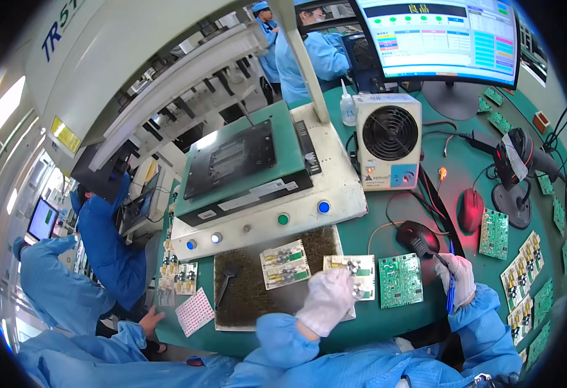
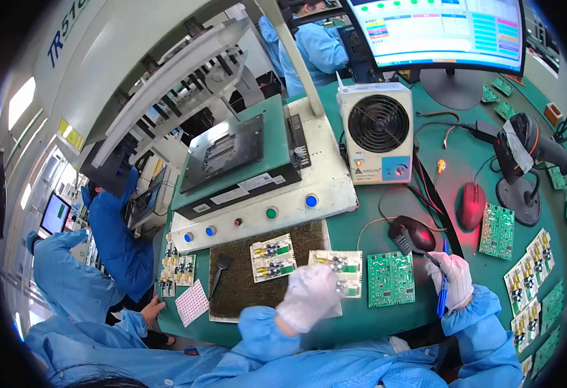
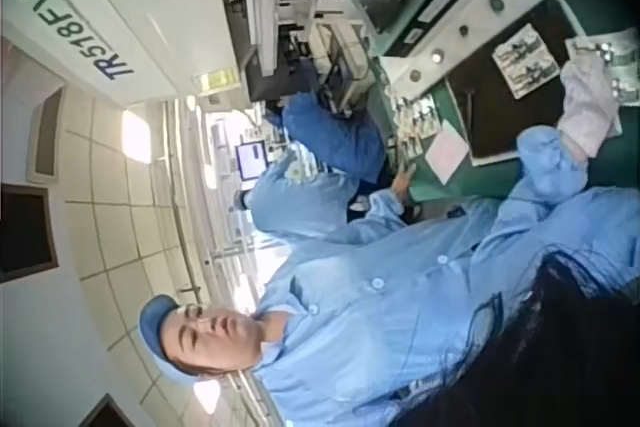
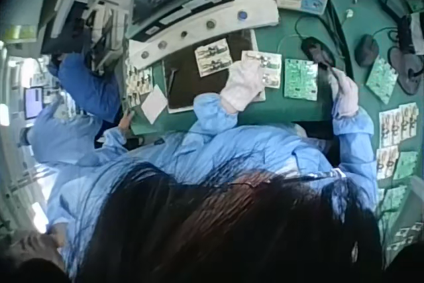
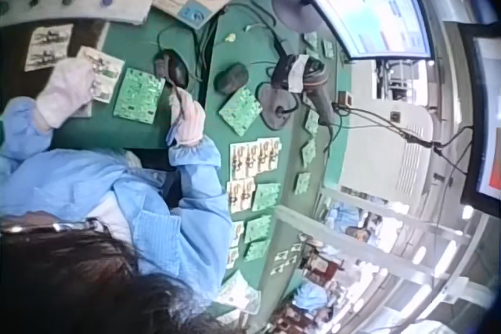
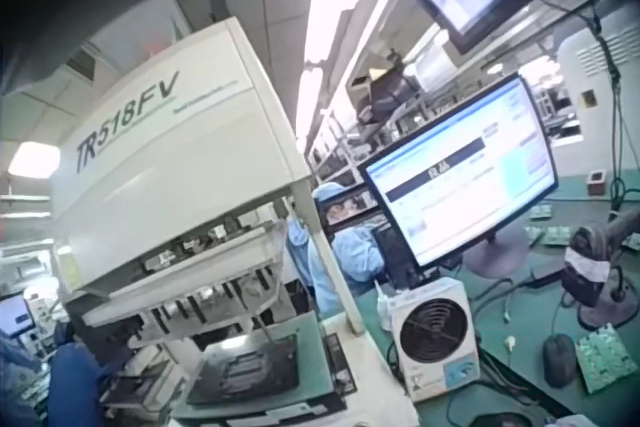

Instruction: The person tests circuit boards by placing them into a testing machine, pressing the machine buttons, scanning the boards under a barcode scanner, marking them with a pen, and transferring them onto a conveyor belt.

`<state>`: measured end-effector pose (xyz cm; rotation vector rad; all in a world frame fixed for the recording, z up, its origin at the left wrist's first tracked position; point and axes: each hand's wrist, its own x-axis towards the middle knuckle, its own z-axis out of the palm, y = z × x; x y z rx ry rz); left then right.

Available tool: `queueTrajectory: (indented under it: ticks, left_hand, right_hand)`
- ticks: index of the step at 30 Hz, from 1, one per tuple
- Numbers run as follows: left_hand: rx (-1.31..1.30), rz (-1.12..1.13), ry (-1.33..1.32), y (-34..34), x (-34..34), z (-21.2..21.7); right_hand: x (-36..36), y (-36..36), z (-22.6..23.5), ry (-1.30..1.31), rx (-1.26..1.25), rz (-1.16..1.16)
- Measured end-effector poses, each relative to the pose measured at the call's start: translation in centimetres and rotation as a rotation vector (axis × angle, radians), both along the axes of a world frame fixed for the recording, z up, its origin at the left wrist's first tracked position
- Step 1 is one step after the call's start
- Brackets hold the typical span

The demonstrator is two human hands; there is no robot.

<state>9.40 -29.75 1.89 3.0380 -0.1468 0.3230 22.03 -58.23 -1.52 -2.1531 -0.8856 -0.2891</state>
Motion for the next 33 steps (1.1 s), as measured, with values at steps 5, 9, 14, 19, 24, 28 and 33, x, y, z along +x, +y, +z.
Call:
queueTrajectory:
  ticks: [5, 9, 14, 19, 24, 28, 33]
  left_hand:
    - [-0.163, 0.051, 0.056, -0.7, -0.3, 1.8]
    - [-0.239, 0.047, -0.208, 5.1, 0.8, 8.1]
    - [0.18, 0.527, -0.737, 21.5, 4.7, 7.9]
    - [0.183, 0.429, -0.809, 27.5, 7.3, 3.7]
    - [0.156, 0.444, -0.798, 27.8, 7.5, 3.6]
    - [0.121, 0.393, -0.854, 28.2, 8.0, 3.3]
    - [0.109, 0.391, -0.902, 28.4, 8.1, 3.1]
  right_hand:
    - [-1.9, 3.5, 4.9, 0.015, 0.141, -0.186]
    - [-3.2, 7.7, 11.3, 0.062, 0.061, -0.137]
    - [-1.6, 16.0, 14.6, -0.058, -0.043, 0.088]
    - [2.4, 23.3, 14.9, -0.095, -0.098, 0.172]
    - [6.0, 31.5, 16.5, -0.319, -0.252, 0.204]
    - [8.2, 38.5, 16.9, -0.573, -0.49, 0.129]
    - [7.8, 40.9, 15.5, -0.663, -0.62, 0.22]
